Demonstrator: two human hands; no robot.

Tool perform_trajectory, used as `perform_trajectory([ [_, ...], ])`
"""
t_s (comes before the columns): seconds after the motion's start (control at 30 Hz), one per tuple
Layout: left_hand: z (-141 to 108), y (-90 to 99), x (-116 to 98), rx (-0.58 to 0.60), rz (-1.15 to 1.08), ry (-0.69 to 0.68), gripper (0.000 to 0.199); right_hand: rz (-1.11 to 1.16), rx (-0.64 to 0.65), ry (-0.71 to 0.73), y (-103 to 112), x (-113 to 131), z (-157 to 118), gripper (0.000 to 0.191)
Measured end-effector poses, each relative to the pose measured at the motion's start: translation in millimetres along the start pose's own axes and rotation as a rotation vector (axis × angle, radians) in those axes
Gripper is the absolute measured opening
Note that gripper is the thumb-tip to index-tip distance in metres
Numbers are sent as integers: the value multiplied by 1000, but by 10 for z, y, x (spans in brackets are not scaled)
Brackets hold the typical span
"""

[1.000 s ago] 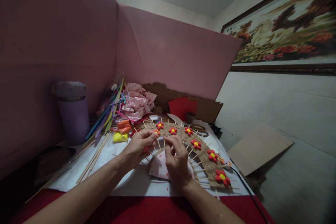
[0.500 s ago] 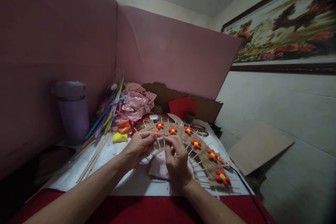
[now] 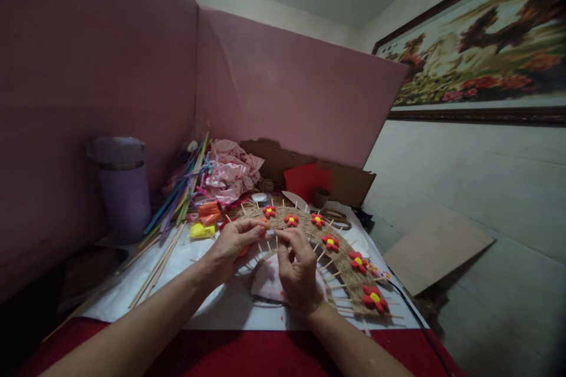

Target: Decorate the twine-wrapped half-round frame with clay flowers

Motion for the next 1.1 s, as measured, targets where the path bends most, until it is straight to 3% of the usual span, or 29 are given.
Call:
perform_trajectory([
  [0.1,-3,149,-211,-130,71,-113,31,-37,-14,8,18,9,14,25],
  [0.23,-31,374,-577,-318,377,-414,15,-121,33,-8,-18,-12,47,21],
  [0.37,-44,391,-661,-341,663,-557,7,-316,163,-34,-144,-54,58,10],
  [0.53,-14,344,-625,-353,962,-539,11,-455,255,-46,-263,-73,72,4],
  [0.7,25,126,-635,-309,1351,-631,13,-539,279,-74,-320,-119,90,3],
  [0.83,64,34,-579,-307,1583,-575,18,-541,307,-127,-345,-206,66,9],
  [1.1,85,-12,-551,-312,1698,-539,23,-482,299,-163,-334,-231,64,11],
])
Point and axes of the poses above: each hand's wrist, its own z-axis towards the middle knuckle, its own y-axis out of the back of the hand, x = y × z, the point moved 9 cm from there along z, towards the middle knuckle, and after that the axes turned 1 degree about y, right-handed, at the moved point
